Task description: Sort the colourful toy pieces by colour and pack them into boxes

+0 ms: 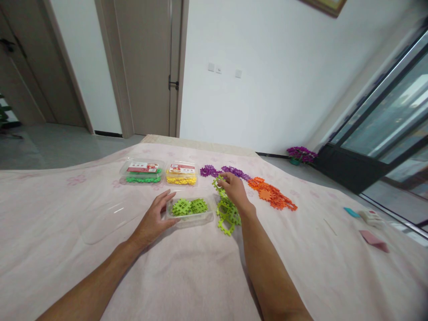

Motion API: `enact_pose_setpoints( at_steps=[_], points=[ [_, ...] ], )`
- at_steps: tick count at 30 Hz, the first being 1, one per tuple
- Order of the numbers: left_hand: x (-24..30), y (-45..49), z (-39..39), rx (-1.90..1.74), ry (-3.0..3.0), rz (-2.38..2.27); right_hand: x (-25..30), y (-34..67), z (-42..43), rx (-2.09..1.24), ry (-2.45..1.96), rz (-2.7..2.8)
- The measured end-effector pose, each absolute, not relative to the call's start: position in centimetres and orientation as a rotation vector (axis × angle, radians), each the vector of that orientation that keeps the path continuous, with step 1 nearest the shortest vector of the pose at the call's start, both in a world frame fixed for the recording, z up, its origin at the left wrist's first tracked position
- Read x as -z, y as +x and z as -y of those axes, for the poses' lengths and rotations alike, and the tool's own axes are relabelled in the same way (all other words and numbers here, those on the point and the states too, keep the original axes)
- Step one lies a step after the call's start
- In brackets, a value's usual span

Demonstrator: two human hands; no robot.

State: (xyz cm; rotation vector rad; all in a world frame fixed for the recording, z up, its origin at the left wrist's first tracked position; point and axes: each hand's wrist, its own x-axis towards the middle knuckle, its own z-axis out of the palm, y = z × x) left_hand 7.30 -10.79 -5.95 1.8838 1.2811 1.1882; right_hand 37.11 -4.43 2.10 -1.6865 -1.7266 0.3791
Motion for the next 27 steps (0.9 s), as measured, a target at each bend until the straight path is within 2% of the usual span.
enact_pose_setpoints(
  at_steps=[3,6,14,18,27],
  points=[
    [5.8,7.3,10.9,-1.164,1.883,-1.286,-2.4,35.6,4.8,-0.688,-1.479,1.667],
    [5.8,7.3,10.8,-1.169,1.896,-1.282,-2.4,34.2,5.4,-0.828,-1.453,1.783],
    [5.8,7.3,10.8,-1.164,1.876,-1.280,-3.2,33.7,6.1,-0.320,-1.603,2.123],
    [5.7,7.3,10.9,-1.165,1.866,-1.280,-4.1,34.9,6.4,-0.313,-1.665,2.168],
    [6.2,7.3,10.7,-1.200,1.889,-1.293,-3.8,38.7,6.7,-0.298,-2.201,2.279]
  ],
)
